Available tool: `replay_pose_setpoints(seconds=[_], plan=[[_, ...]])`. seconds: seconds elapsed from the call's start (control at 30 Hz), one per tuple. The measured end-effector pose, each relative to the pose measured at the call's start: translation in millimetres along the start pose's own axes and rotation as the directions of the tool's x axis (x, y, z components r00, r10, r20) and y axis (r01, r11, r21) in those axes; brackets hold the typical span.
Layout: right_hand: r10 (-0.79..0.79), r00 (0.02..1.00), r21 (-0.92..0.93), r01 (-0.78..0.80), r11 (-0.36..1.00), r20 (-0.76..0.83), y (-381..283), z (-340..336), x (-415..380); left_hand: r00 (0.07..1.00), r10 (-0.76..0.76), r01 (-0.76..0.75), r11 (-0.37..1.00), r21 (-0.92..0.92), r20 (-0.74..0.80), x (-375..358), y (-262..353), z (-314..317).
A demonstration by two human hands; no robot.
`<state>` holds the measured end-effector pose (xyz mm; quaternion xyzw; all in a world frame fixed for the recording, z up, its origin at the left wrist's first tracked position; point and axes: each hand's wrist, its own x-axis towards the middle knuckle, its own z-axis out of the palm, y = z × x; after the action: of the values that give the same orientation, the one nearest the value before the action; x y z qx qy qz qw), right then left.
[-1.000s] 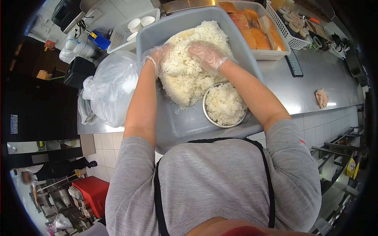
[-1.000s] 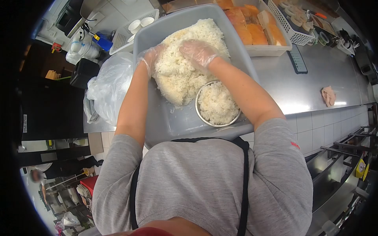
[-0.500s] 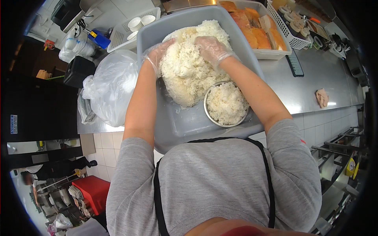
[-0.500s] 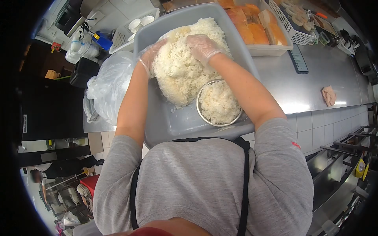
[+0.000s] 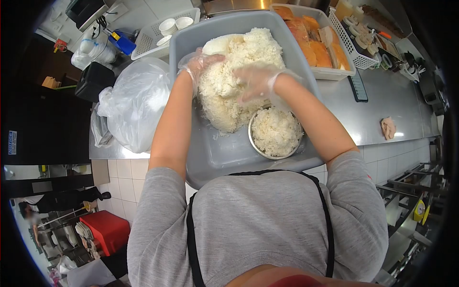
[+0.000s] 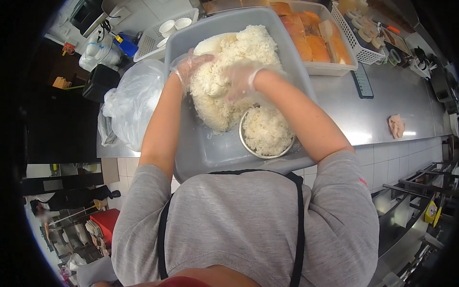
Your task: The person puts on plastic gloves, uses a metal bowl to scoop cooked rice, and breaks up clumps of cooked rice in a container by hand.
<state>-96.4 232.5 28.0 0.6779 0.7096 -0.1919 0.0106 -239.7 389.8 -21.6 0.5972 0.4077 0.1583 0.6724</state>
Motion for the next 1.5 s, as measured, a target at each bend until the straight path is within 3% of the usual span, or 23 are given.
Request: replay_pose_setpoints(seconds=[0.03, 0.07, 0.1, 0.13, 0.2, 0.33, 0.4, 0.57, 0.63, 0.7, 0.87, 0.93, 1.0, 1.07, 1.17, 1.23, 1.27, 1.33, 1.37, 1.43, 1.5], plan=[[-0.063, 0.997, 0.006, 0.063, 0.998, 0.042, -0.6, 12.7, 3.7, 1.0, -0.005, 0.005, 1.0, 0.004, 0.002, 2.3, -0.9, 1.3], [-0.062, 0.997, 0.013, 0.062, 0.998, 0.042, -0.2, 21.9, 7.6, 0.997, 0.043, -0.033, 0.988, 0.148, -0.066, 5.4, -1.5, 3.2], [-0.023, 0.999, 0.071, 0.025, 0.997, -0.027, -1.7, 27.9, 10.0, 0.987, 0.1, -0.06, 0.956, 0.289, -0.126, 10.5, -4.3, 3.2], [0.019, 0.996, 0.128, -0.007, 0.992, -0.092, -2.5, 32.9, 11.8, 0.987, 0.096, -0.056, 0.956, 0.288, -0.126, 15.2, -7.0, 2.9], [0.026, 0.992, 0.085, -0.015, 0.996, -0.121, -1.9, 40.3, 15.9, 0.946, 0.281, -0.094, 0.715, 0.693, -0.161, 23.6, -10.4, 1.7], [0.041, 0.991, 0.078, -0.031, 0.996, -0.126, 2.8, 44.7, 19.8, 0.95, 0.265, -0.037, 0.621, 0.783, -0.166, -18.1, 21.2, 30.9], [0.047, 0.992, 0.072, -0.039, 0.997, -0.114, 2.1, 46.1, 20.3, 0.913, 0.398, -0.093, 0.417, 0.904, -0.09, -18.0, 19.3, 35.8], [0.106, 0.994, 0.022, -0.105, 0.994, -0.035, 2.5, 54.5, 25.9, 0.914, 0.407, -0.092, 0.212, 0.973, -0.002, -40.5, 35.7, 60.9], [0.113, 0.975, 0.101, -0.095, 0.99, -0.19, 3.9, 62.6, 28.1, 0.927, 0.374, -0.075, 0.14, 0.987, 0.017, -45.3, 37.4, 69.8], [0.114, 0.983, 0.136, -0.095, 0.986, -0.144, 2.3, 57.5, 19.9, 0.884, 0.445, -0.15, -0.022, 0.988, 0.144, -46.5, 34.2, 74.8], [0.183, 0.983, 0.161, -0.183, 0.97, 0.018, -1.1, 42.8, 15.3, 0.917, 0.38, -0.106, -0.069, 0.992, 0.124, -54.1, 39.4, 91.0], [0.053, 0.998, 0.149, -0.047, 0.988, -0.042, 5.0, 45.1, 14.1, 0.909, 0.394, -0.115, -0.088, 0.99, 0.14, -53.2, 36.3, 88.7], [0.021, 0.998, 0.175, -0.009, 0.984, -0.063, 9.1, 42.9, 12.8, 0.82, 0.534, -0.246, 0.007, 0.969, 0.204, -52.1, 35.8, 82.5], [-0.004, 0.996, 0.203, 0.022, 0.979, -0.087, 11.9, 35.6, 11.0, 0.782, 0.592, -0.269, 0.041, 0.962, 0.193, -53.3, 42.2, 76.7], [0.017, 0.988, 0.104, -0.001, 0.995, -0.156, 16.4, 26.8, 15.7, 0.709, 0.688, -0.316, 0.116, 0.942, 0.154, -56.0, 47.0, 63.8], [-0.073, 0.954, 0.2, 0.135, 0.97, -0.29, 28.6, 19.4, 17.6, 0.54, 0.823, -0.455, 0.111, 0.884, 0.175, -53.3, 44.9, 54.4], [-0.073, 0.955, 0.2, 0.134, 0.971, -0.289, 32.3, 17.1, 18.3, 0.541, 0.823, -0.455, 0.113, 0.883, 0.174, -51.3, 44.7, 51.8], [-0.018, 0.954, 0.52, 0.178, 0.835, -0.299, 30.6, -1.2, 10.0, 0.414, 0.899, -0.51, 0.097, 0.855, 0.145, -50.7, 48.4, 52.0], [-0.014, 0.954, 0.522, 0.176, 0.835, -0.3, 33.9, 0.3, 12.6, 0.414, 0.898, -0.513, 0.095, 0.853, 0.149, -50.7, 50.4, 53.2], [-0.038, 0.866, 0.633, 0.393, 0.667, -0.498, 40.3, 4.6, 21.0, 0.28, 0.959, -0.58, 0.202, 0.789, -0.04, -54.6, 56.7, 57.2], [-0.009, 0.836, 0.646, 0.43, 0.631, -0.548, 42.2, 9.7, 25.4, 0.427, 0.892, -0.689, 0.427, 0.586, -0.148, -34.4, 50.0, 56.9]])
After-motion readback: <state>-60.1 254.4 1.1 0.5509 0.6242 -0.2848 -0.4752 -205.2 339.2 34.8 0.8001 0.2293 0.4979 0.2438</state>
